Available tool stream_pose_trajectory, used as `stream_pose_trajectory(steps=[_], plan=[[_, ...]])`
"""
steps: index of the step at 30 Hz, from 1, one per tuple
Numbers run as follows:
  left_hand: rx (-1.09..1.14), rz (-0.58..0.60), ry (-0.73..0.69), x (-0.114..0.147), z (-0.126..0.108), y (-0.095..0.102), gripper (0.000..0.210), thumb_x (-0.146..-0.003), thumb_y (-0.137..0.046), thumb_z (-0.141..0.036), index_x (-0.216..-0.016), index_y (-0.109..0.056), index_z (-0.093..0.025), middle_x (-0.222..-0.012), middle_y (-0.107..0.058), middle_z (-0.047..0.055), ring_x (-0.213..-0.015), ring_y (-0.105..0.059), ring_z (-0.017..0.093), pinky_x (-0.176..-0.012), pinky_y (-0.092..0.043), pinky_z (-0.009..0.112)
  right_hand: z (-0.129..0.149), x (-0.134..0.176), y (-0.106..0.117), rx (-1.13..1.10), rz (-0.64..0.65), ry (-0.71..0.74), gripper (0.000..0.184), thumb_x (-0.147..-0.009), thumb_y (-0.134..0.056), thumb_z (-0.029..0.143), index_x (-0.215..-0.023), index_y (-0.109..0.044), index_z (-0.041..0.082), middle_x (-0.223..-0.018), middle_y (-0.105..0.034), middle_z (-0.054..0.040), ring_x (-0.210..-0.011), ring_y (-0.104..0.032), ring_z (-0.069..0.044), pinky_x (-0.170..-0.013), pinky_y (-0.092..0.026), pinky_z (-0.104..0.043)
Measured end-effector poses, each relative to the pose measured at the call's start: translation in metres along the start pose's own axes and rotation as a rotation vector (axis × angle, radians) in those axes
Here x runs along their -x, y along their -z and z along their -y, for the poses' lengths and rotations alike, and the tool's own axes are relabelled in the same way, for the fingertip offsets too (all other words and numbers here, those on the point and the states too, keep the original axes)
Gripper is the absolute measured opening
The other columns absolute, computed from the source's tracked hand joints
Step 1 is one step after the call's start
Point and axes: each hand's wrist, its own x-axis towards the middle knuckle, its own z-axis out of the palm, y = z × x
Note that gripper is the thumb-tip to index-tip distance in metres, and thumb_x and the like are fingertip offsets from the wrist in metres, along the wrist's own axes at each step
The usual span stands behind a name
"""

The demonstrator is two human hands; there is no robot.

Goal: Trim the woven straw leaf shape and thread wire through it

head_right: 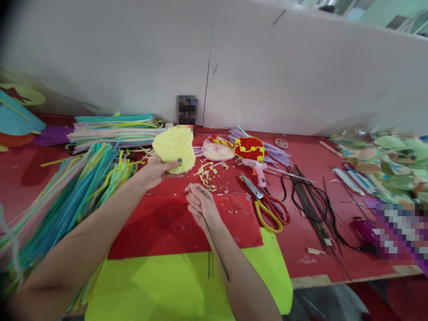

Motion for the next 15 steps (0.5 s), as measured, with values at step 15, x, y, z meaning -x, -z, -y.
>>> stream_pose_trajectory(steps=[15], plan=[[-0.029, -0.008, 0.074, 0.0017, -0.0067, 0.0015, 0.045, -0.058, -0.08, -0.022, -0.101, -0.068, -0.016, -0.105, -0.07, 0.011, -0.093, -0.067, 0.027, -0.076, -0.058, 0.04, -0.0036, 0.0032, 0.0046, 1.017, -0.226, 0.391, 0.022, -0.088, -0.051, 0.036, -0.079, -0.058, 0.017, -0.059, -0.042, 0.0044, -0.052, -0.037, -0.006, -0.048, -0.028, -0.02]])
